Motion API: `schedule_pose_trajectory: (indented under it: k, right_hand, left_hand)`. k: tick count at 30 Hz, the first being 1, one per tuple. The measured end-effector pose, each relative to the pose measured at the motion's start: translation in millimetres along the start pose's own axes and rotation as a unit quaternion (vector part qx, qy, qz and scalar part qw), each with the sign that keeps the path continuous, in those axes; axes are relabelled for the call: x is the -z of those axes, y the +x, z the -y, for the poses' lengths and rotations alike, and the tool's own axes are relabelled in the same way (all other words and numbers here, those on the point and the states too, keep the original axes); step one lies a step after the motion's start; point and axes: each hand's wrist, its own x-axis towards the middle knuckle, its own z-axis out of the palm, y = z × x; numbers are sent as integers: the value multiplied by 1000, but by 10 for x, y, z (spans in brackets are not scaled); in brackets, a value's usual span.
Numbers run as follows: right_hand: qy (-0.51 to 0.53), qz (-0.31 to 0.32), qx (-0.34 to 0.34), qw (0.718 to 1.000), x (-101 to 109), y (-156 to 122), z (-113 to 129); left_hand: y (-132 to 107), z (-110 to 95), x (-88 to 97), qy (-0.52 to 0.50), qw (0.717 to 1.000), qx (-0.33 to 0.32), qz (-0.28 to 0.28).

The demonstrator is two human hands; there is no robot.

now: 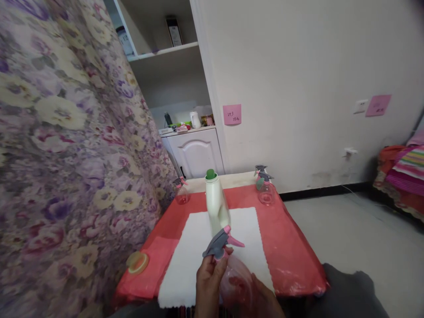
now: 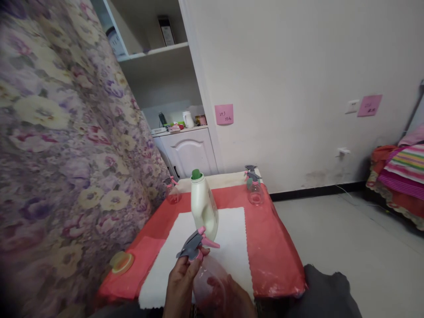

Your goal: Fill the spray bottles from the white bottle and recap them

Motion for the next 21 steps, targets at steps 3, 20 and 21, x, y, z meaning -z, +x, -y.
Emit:
schedule_pose_trajectory:
  k: [3, 20, 21]
  right_hand:
    - [20, 21, -2, 1000, -39, -19, 22]
    - [-68, -8, 26, 997, -148, -89, 70]
    - [-83, -17, 33, 996, -164, -103, 92]
  left_hand:
    - [-18, -10, -23, 11, 1000, -5, 28]
    - [-63, 62, 29, -23, 991, 11, 128]
    - [-94, 104, 14, -31, 989, 30, 140]
